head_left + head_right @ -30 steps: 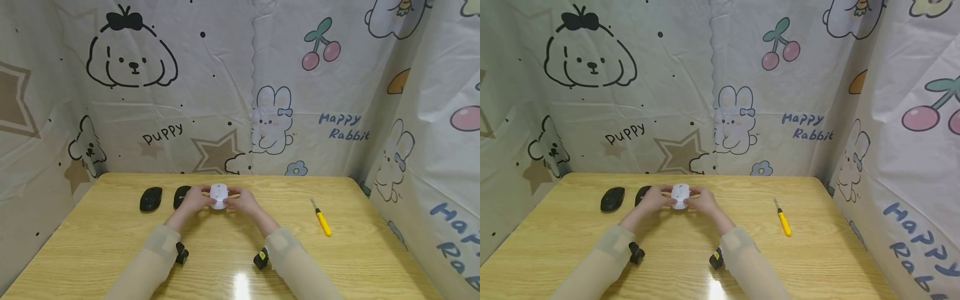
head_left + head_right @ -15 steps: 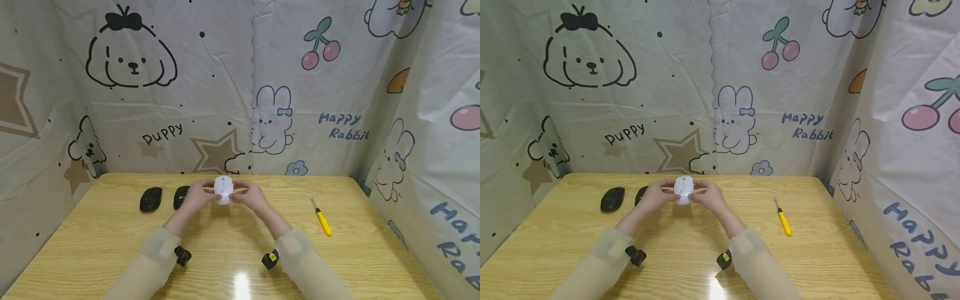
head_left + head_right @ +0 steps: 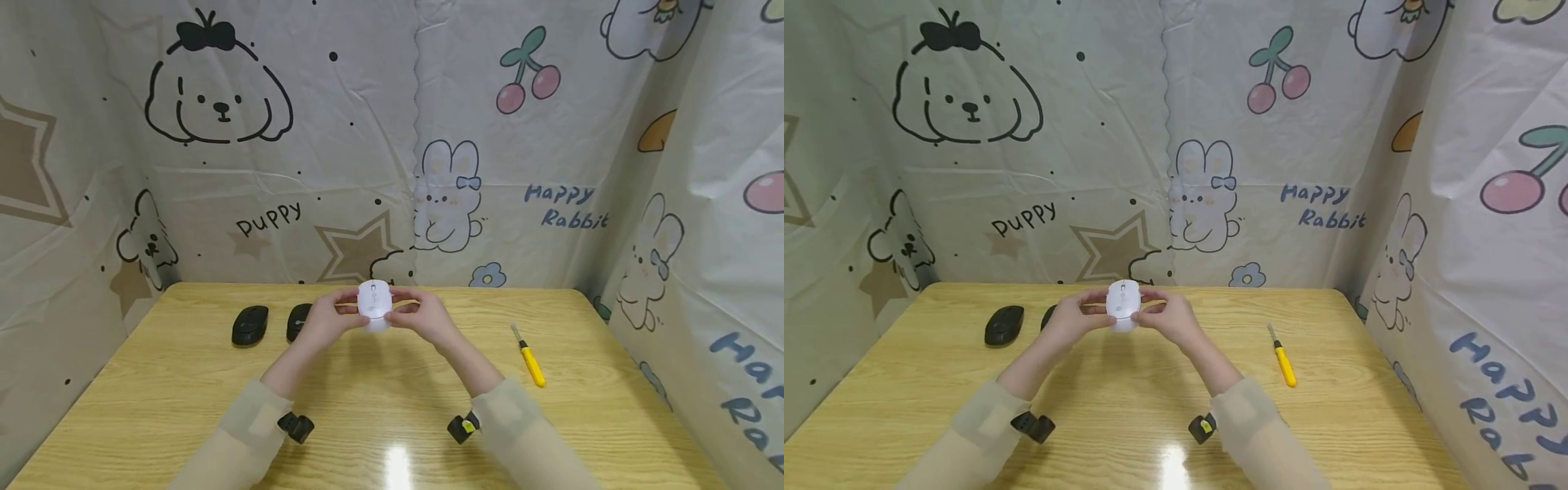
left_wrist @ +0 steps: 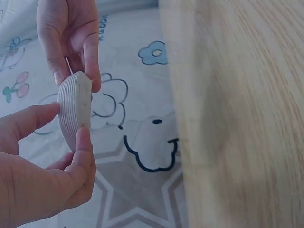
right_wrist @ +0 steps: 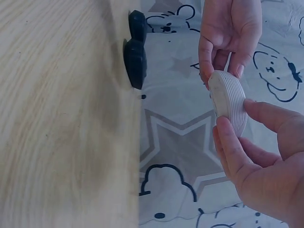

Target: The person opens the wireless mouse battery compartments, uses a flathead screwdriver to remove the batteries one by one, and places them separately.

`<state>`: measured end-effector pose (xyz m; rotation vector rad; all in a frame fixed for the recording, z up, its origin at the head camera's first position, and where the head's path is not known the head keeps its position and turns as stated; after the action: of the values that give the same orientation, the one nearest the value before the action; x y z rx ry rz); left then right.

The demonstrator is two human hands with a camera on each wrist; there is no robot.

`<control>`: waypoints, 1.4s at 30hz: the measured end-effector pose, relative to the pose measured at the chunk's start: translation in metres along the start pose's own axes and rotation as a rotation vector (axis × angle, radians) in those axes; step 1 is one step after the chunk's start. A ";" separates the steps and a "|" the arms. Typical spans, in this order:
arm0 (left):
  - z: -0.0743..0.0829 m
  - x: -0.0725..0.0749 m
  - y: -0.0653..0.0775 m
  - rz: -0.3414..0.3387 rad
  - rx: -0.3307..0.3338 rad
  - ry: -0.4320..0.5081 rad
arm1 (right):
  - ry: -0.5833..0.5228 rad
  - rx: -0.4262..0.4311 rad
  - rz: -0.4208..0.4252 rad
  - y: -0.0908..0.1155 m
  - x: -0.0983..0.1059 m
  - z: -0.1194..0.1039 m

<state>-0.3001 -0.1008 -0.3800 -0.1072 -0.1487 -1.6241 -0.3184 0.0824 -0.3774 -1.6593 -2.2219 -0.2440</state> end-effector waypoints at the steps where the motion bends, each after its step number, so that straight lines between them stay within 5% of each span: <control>1: 0.002 0.000 0.002 0.001 -0.001 0.008 | 0.009 0.005 0.000 0.002 0.002 -0.002; 18: 0.026 -0.008 0.039 -0.032 -0.043 0.137 | 0.061 0.041 0.009 0.039 0.023 -0.028; 31: 0.030 -0.021 0.064 -0.102 -0.063 0.180 | 0.066 0.024 0.013 0.073 0.032 -0.028; 42: 0.020 -0.028 0.081 -0.181 -0.171 0.151 | 0.030 -0.011 -0.005 0.093 0.032 -0.018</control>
<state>-0.2179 -0.0742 -0.3623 -0.1046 0.0998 -1.8170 -0.2341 0.1320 -0.3552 -1.6453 -2.2069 -0.2814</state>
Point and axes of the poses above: each hand's wrist, its own y-axis away from the middle knuckle, its own x-axis out of the back of the hand, z = x × y, the point moved 4 cm from there along -y, towards the middle knuckle, and after that the axes turned 8 degrees about y, right-handed, at the moved point
